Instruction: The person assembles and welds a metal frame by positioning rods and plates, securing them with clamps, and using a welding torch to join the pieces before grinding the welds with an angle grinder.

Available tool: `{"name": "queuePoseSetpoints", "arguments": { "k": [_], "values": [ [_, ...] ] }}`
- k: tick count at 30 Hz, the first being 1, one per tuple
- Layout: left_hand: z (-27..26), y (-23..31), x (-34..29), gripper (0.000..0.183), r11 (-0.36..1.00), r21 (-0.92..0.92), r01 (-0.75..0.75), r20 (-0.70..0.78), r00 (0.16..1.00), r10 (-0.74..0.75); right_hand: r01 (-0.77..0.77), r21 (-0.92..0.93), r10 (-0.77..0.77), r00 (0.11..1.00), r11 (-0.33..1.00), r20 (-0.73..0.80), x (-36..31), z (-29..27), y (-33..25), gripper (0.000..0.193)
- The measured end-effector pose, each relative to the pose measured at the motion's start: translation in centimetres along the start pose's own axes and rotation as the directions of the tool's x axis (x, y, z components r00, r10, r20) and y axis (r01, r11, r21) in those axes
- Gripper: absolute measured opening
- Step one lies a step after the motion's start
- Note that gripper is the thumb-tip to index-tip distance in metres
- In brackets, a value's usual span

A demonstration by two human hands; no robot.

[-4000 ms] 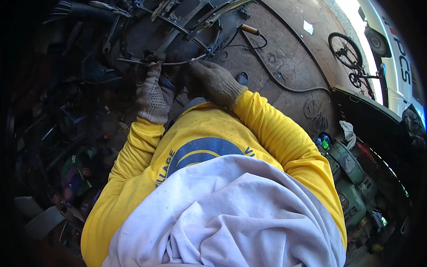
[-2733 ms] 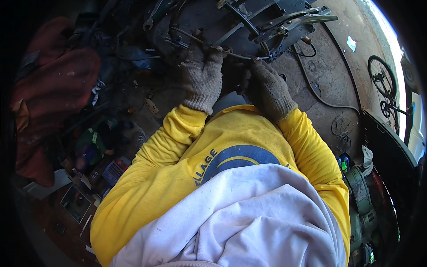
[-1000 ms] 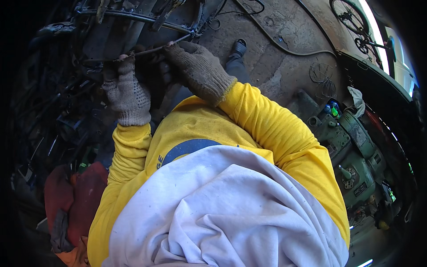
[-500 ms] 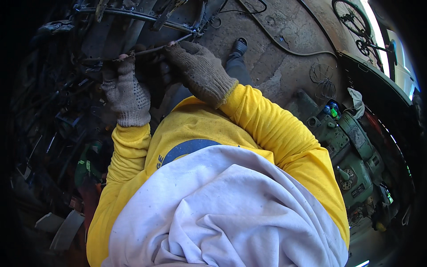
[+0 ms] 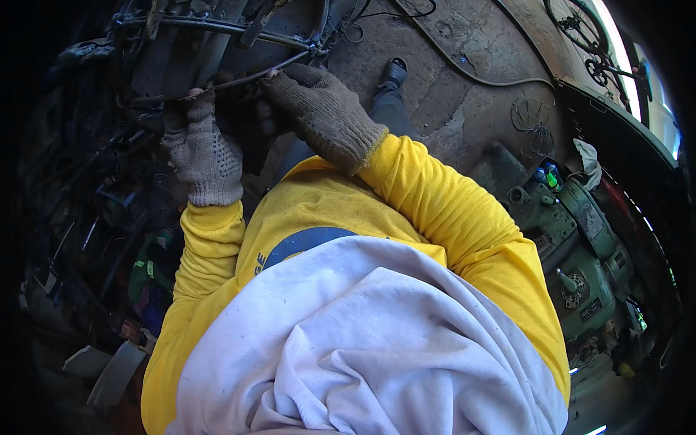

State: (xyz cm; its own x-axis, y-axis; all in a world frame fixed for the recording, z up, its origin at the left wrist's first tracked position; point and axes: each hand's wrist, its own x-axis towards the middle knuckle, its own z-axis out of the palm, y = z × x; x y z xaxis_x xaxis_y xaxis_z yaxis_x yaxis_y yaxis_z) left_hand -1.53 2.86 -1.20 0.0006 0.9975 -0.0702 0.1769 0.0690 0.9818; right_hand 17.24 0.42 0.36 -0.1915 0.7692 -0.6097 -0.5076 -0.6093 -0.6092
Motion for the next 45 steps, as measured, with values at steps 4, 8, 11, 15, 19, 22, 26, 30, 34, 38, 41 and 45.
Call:
{"name": "queuePoseSetpoints", "arguments": {
  "k": [4,8,11,15,19,22,26,30,34,38,41,45],
  "values": [
    [-0.5,-1.0,0.3,0.026,0.949,-0.285,0.136,0.005,0.99,-0.141,0.442,-0.551,-0.461,0.88,0.708,0.113,0.3,-0.7,1.0,0.031],
    [0.3,1.4,0.5,0.016,0.834,-0.49,0.254,0.016,0.959,-0.282,-0.02,-0.142,0.014,0.999,0.99,-0.043,-0.4,0.7,-0.9,0.027],
    [-0.6,-0.6,0.4,0.017,0.969,-0.205,0.137,-0.046,0.988,-0.149,0.036,-0.16,-0.039,0.999,0.986,-0.014,-0.5,0.4,-0.8,0.026],
    [0.5,1.1,0.4,0.021,0.961,-0.259,0.095,-0.072,0.99,-0.118,0.12,-0.233,-0.123,0.992,0.965,0.004,-0.3,0.3,-0.1,0.027],
    [0.9,3.3,0.2,0.022,0.963,-0.17,0.21,-0.138,0.962,-0.234,0.146,-0.059,-0.146,0.989,0.988,0.013,0.1,0.4,1.0,0.038],
    [1.8,3.2,0.3,0.026,0.994,0.061,0.089,-0.172,0.982,-0.078,-0.046,0.029,0.046,0.999,0.999,-0.021,-1.2,0.6,-0.8,0.035],
    [2.0,4.8,0.8,0.012,0.994,-0.106,0.002,-0.04,0.999,-0.007,0.025,0.008,-0.026,0.999,1.0,0.043,-2.1,-1.9,0.2,0.034],
    [3.4,2.3,0.3,0.009,0.957,-0.29,0.018,-0.09,0.995,-0.046,0.041,-0.056,-0.032,0.988,0.998,0.154,-2.3,-0.6,-1.1,0.029],
    [3.0,3.1,0.5,0.009,0.954,-0.297,0.039,-0.059,0.997,-0.059,0.264,-0.827,-0.235,0.958,0.496,0.165,-1.8,-2.0,-0.9,0.032],
    [3.5,2.8,0.7,0.016,0.98,-0.197,-0.04,-0.133,0.991,0.014,0.287,-0.845,-0.236,0.952,0.452,0.197,-1.5,-2.3,-1.1,0.036],
    [3.9,2.3,0.6,0.024,0.98,-0.176,-0.095,-0.17,0.983,0.065,0.014,-0.142,-0.02,0.999,0.99,-0.04,-1.6,-1.5,-1.0,0.04],
    [3.8,2.1,0.8,0.023,0.981,-0.18,-0.078,-0.16,0.986,0.049,0.28,-0.816,-0.238,0.955,0.506,0.18,-1.5,-2.7,-0.8,0.033]
  ]
}}
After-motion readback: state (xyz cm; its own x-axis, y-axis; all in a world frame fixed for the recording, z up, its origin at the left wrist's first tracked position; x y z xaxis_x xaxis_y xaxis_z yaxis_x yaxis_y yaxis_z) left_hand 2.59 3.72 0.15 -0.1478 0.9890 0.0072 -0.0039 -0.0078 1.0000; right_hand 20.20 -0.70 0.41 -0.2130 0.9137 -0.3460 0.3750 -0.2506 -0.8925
